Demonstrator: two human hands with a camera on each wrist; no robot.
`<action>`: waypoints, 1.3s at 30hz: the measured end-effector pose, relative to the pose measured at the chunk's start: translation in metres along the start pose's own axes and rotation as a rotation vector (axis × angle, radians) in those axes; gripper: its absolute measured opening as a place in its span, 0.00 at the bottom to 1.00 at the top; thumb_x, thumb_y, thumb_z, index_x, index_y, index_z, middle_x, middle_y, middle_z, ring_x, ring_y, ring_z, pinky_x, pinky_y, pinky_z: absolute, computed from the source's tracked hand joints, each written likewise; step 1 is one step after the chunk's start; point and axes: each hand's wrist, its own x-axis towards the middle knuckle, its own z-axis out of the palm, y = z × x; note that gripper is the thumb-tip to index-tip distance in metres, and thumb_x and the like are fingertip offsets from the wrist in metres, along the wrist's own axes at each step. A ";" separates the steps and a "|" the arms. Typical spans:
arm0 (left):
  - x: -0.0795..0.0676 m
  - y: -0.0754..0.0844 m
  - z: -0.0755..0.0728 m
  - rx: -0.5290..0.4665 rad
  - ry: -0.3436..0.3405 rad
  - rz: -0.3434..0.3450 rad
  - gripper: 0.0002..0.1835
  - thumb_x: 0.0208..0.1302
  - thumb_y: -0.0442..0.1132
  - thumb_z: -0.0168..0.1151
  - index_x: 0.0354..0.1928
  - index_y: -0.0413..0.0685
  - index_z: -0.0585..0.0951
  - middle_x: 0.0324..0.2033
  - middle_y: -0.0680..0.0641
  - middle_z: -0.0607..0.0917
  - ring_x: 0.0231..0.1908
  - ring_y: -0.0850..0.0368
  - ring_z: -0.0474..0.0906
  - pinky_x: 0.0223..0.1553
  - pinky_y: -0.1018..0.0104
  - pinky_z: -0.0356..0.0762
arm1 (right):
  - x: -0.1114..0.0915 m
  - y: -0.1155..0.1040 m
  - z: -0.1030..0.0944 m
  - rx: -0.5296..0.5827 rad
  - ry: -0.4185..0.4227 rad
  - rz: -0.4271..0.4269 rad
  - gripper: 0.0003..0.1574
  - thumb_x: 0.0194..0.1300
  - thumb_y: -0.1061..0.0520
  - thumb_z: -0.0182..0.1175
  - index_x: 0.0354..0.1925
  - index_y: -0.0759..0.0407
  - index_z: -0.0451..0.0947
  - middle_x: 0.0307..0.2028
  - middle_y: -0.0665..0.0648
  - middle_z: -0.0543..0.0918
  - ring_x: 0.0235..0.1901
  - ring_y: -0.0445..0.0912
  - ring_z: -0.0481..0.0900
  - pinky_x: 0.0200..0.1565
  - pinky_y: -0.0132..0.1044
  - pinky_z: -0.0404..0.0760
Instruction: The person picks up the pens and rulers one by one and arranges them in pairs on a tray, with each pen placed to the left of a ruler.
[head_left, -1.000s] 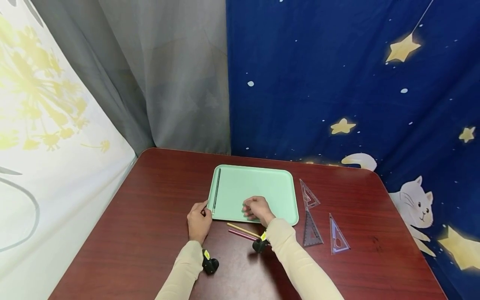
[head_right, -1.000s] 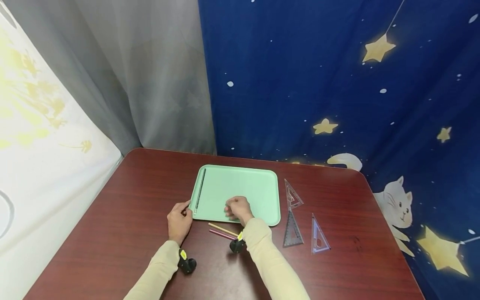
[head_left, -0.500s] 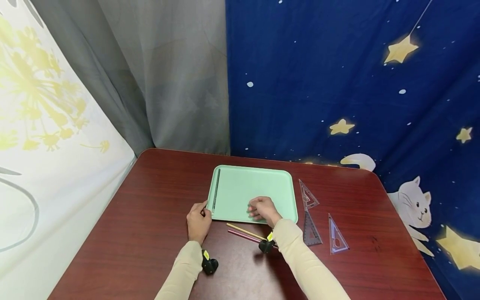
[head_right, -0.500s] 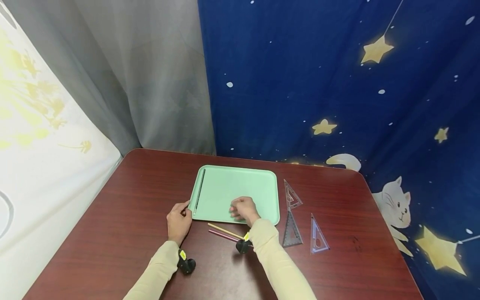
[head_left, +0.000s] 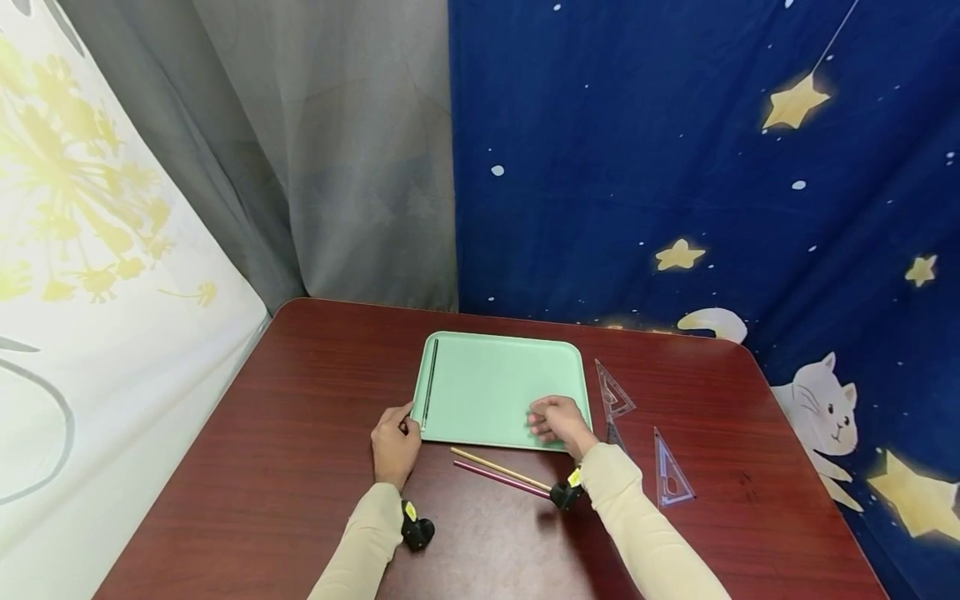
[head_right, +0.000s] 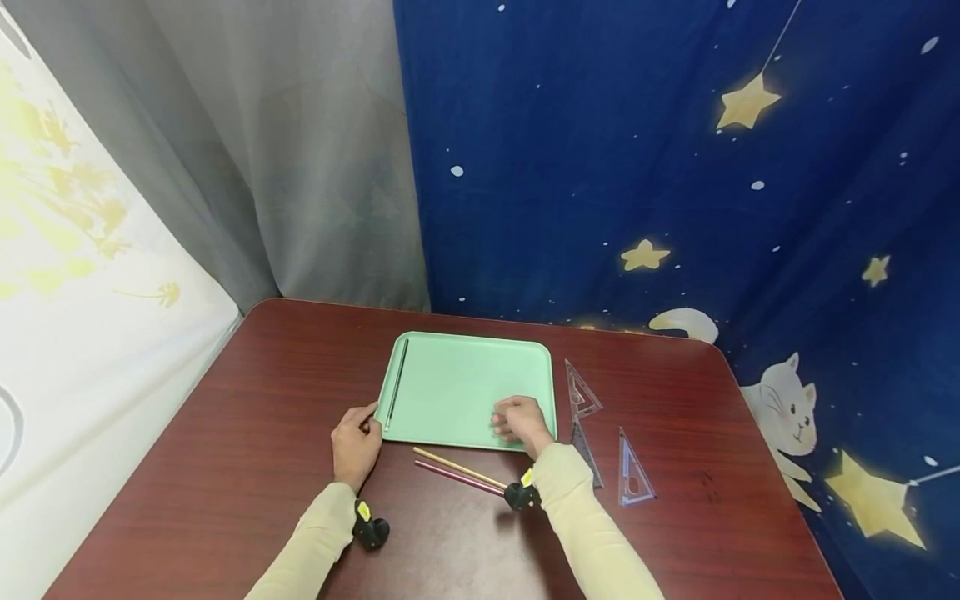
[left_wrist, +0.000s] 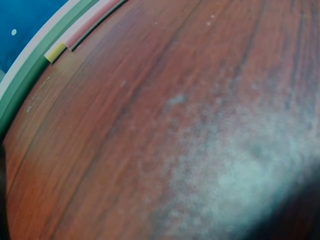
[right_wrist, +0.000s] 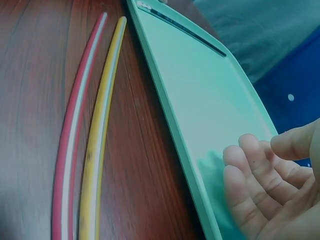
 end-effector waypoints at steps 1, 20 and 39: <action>0.000 0.000 0.000 -0.001 0.000 -0.001 0.16 0.55 0.25 0.54 0.45 0.36 0.85 0.35 0.42 0.84 0.25 0.54 0.76 0.26 0.64 0.74 | -0.001 0.001 -0.003 -0.002 0.005 0.001 0.13 0.67 0.59 0.54 0.43 0.67 0.78 0.26 0.54 0.82 0.20 0.39 0.79 0.24 0.31 0.80; -0.002 -0.001 0.000 -0.004 -0.013 -0.019 0.17 0.56 0.26 0.54 0.46 0.37 0.85 0.36 0.42 0.84 0.22 0.59 0.72 0.25 0.68 0.70 | -0.016 0.017 -0.049 -0.016 0.100 0.035 0.18 0.69 0.60 0.52 0.50 0.73 0.74 0.26 0.53 0.80 0.22 0.40 0.77 0.27 0.32 0.79; -0.002 0.002 -0.001 -0.010 -0.017 -0.029 0.17 0.57 0.26 0.54 0.46 0.37 0.84 0.36 0.41 0.84 0.23 0.58 0.74 0.25 0.68 0.71 | -0.030 0.035 -0.087 -0.124 0.305 -0.009 0.20 0.58 0.59 0.61 0.47 0.69 0.76 0.29 0.52 0.80 0.24 0.40 0.73 0.25 0.31 0.74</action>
